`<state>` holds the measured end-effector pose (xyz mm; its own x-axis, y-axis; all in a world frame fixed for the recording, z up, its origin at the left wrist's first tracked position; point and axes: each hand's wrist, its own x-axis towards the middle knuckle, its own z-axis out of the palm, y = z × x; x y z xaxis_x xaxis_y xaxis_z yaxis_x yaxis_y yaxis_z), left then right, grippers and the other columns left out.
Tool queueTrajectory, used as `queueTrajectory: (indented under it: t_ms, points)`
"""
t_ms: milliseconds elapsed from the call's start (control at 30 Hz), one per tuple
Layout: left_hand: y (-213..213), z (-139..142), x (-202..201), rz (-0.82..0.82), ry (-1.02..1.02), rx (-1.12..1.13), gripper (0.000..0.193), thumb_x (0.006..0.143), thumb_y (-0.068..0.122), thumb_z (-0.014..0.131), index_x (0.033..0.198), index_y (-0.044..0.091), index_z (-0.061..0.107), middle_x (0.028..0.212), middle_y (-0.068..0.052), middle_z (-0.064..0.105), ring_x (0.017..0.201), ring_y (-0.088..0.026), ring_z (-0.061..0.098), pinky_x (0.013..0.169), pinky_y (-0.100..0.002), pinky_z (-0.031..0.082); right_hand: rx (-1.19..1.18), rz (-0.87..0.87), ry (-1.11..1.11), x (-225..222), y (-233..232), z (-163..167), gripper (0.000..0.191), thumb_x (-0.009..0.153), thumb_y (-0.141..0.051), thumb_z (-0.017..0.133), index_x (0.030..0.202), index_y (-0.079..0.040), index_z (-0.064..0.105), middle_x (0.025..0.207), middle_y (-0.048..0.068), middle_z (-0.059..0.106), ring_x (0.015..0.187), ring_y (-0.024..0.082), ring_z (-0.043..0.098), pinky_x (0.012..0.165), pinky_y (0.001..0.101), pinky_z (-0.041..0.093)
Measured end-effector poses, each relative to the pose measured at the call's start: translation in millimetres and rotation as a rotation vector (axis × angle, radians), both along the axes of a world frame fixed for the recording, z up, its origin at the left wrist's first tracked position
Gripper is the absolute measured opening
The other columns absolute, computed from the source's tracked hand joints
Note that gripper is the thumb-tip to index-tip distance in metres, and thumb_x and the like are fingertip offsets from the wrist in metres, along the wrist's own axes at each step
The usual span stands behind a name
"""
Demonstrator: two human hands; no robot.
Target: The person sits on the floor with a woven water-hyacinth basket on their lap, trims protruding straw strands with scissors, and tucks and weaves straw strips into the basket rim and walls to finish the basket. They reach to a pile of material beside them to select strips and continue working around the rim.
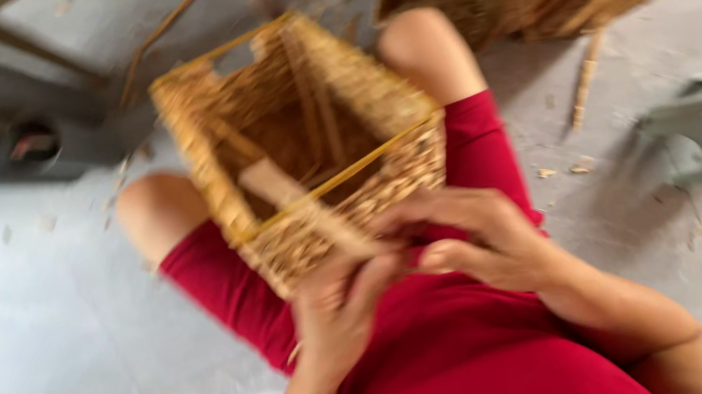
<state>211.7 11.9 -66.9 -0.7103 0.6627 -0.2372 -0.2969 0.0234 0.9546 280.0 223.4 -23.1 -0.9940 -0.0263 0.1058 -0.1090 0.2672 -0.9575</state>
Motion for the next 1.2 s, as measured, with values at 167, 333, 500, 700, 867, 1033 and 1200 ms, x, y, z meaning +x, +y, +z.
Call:
queueTrajectory:
  t_ms: [167, 333, 500, 700, 867, 1033, 1200]
  points:
    - [21, -7, 18, -0.055, 0.266, 0.047, 0.009, 0.102, 0.007, 0.069, 0.105, 0.0, 0.072, 0.094, -0.008, 0.076, 0.087, -0.015, 0.073, 0.079, -0.029, 0.06, 0.225, -0.155, 0.072, -2, -17, -10, 0.023, 0.091, -0.017, 0.076, 0.109, -0.002, 0.074, 0.104, 0.008, 0.076, 0.097, 0.017, 0.074, 0.084, 0.0271, 0.058]
    - [4, 10, 6, 0.2, 0.537, -0.02, 0.009, 0.099, 0.005, 0.071, 0.108, 0.003, 0.073, 0.097, -0.009, 0.073, 0.086, -0.019, 0.07, 0.077, -0.029, 0.057, -0.024, -0.349, -0.073, -3, -4, -27, 0.007, 0.103, -0.002, 0.066, 0.106, -0.003, 0.073, 0.104, 0.007, 0.074, 0.096, 0.01, 0.07, 0.085, 0.0218, 0.056]
    - [-28, 10, -24, 0.617, 0.72, -0.165, 0.016, 0.102, 0.002, 0.07, 0.118, 0.006, 0.066, 0.108, -0.005, 0.064, 0.084, -0.013, 0.061, 0.075, -0.025, 0.052, 0.188, -0.49, 0.056, -9, 32, -56, 0.014, 0.114, 0.002, 0.066, 0.1, 0.005, 0.065, 0.105, 0.009, 0.073, 0.085, 0.008, 0.059, 0.078, 0.0196, 0.046]
    - [-29, -1, -42, 0.556, 0.647, -0.19, 0.018, 0.104, 0.001, 0.072, 0.12, 0.007, 0.07, 0.108, -0.001, 0.058, 0.082, -0.008, 0.053, 0.071, -0.022, 0.048, 0.138, -0.464, 0.128, -20, 41, -71, 0.02, 0.115, 0.003, 0.066, 0.096, 0.007, 0.062, 0.104, 0.009, 0.072, 0.093, 0.01, 0.064, 0.087, 0.0215, 0.05]
    - [-31, 0, -45, 0.541, 0.612, -0.195, 0.016, 0.101, 0.001, 0.07, 0.116, 0.007, 0.069, 0.107, -0.001, 0.054, 0.078, -0.003, 0.053, 0.066, -0.019, 0.049, 0.163, -0.456, 0.017, -25, 40, -56, 0.008, 0.111, 0.001, 0.067, 0.105, 0.006, 0.067, 0.103, 0.006, 0.072, 0.089, 0.008, 0.061, 0.083, 0.0208, 0.049]
    - [-36, 1, -51, 0.455, 0.534, -0.214, 0.015, 0.097, 0.003, 0.072, 0.111, 0.006, 0.069, 0.102, -0.001, 0.052, 0.079, -0.004, 0.054, 0.065, -0.02, 0.047, -0.062, -0.32, -0.322, -7, 19, -34, 0.01, 0.102, -0.005, 0.065, 0.102, -0.001, 0.074, 0.08, -0.002, 0.066, 0.063, 0.003, 0.05, 0.053, 0.0198, 0.037]
    - [-43, 3, -68, 0.317, 0.456, -0.241, 0.013, 0.092, 0.004, 0.073, 0.104, 0.005, 0.067, 0.098, -0.003, 0.049, 0.079, -0.008, 0.052, 0.063, -0.022, 0.047, 0.086, -0.084, -0.489, -13, -17, -19, 0.01, 0.091, -0.011, 0.074, 0.089, -0.002, 0.077, 0.065, -0.002, 0.064, 0.051, 0.003, 0.048, 0.044, 0.0236, 0.038]
